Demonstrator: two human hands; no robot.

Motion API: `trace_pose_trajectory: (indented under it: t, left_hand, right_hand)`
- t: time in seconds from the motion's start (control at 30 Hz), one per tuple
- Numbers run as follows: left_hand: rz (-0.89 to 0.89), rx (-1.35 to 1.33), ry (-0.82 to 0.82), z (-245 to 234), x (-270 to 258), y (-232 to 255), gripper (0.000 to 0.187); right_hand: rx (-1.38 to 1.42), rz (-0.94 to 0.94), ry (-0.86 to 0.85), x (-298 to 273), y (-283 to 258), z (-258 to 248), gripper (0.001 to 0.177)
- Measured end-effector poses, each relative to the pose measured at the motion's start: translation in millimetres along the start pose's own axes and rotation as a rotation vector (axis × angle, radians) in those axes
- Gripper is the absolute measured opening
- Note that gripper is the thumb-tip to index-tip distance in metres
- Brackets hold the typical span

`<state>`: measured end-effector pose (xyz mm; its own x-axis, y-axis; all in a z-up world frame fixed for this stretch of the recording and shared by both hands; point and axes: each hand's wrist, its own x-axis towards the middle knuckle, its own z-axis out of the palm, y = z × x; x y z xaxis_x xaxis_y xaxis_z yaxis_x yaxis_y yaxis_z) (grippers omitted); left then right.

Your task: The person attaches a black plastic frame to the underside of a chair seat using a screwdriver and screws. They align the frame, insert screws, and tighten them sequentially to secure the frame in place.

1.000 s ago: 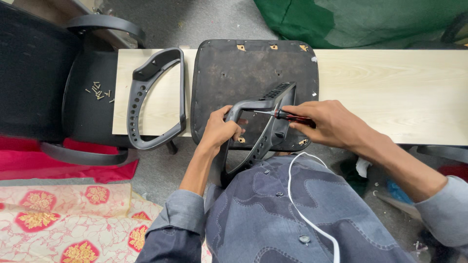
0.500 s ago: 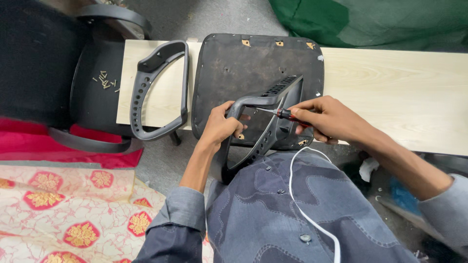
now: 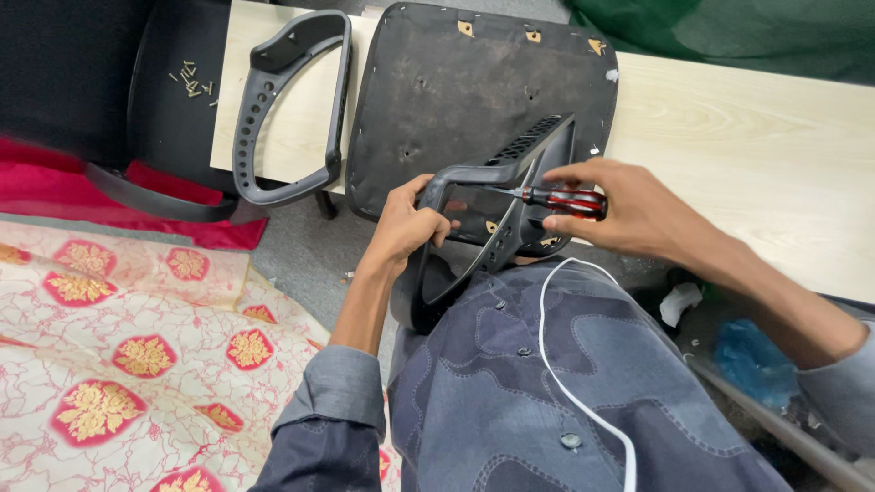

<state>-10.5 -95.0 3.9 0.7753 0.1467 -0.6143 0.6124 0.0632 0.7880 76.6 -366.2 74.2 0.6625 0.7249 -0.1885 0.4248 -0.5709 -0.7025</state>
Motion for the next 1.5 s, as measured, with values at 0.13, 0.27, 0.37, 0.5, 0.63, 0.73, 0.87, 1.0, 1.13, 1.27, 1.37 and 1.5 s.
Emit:
trace_pose_trajectory:
  t: [0.13,0.27,0.37,0.5,0.63,0.73,0.87,1.0,1.13,1.27,1.37,1.5]
  left_hand:
    - [-0.017,-0.012,-0.025,9.8,-3.0,0.7,0.070]
    - [-0.045,-0.023,-0.049,13.6,-4.0,6.1,0.071]
    - [-0.046,-0.043,-0.072,13.6,-2.2,10.1,0.070]
    - [-0.061,-0.042,-0.114,9.1,4.9,13.6,0.072]
    - [-0.061,-0.021,-0.143,0.9,14.9,19.4,0.074]
    - [-0.058,0.000,-0.178,-7.9,26.3,24.6,0.074]
    - [-0.057,0.022,-0.230,-22.3,48.1,30.9,0.074]
    - [-0.079,-0.032,-0.296,-43.9,83.0,26.9,0.074]
    - [-0.154,-0.129,-0.295,-75.9,126.2,13.0,0.085]
    - [-0.189,-0.239,-0.317,-106.1,166.6,-10.1,0.091]
    - [-0.180,-0.285,-0.379,-118.9,199.5,-23.9,0.092]
    - [-0.194,-0.342,-0.426,-126.3,240.5,-35.9,0.085]
  right_hand:
    - [0.044,-0.072,0.052,-10.5,10.7,-10.9,0.044]
    - [0.013,-0.091,0.078,-16.9,7.3,-12.2,0.039]
    - [0.042,0.034,0.081,-16.9,1.4,-12.4,0.038]
    - [0.432,0.567,-0.064,-10.3,-2.0,-10.2,0.039]
    - [0.957,0.864,-0.186,0.3,-5.6,-2.4,0.042]
    - [1.265,0.966,-0.194,7.3,-8.7,0.2,0.044]
    - [1.291,0.962,-0.140,20.0,-16.8,0.8,0.040]
    - [1.069,0.966,-0.156,31.7,-23.8,-2.7,0.048]
    - [0.961,0.948,-0.087,37.7,-31.6,1.8,0.051]
    - [0.985,0.928,-0.042,46.2,-38.9,15.2,0.050]
    - [0.928,0.976,0.003,55.8,-43.8,32.9,0.047]
    - [0.733,1.010,0.007,73.5,-46.8,56.9,0.040]
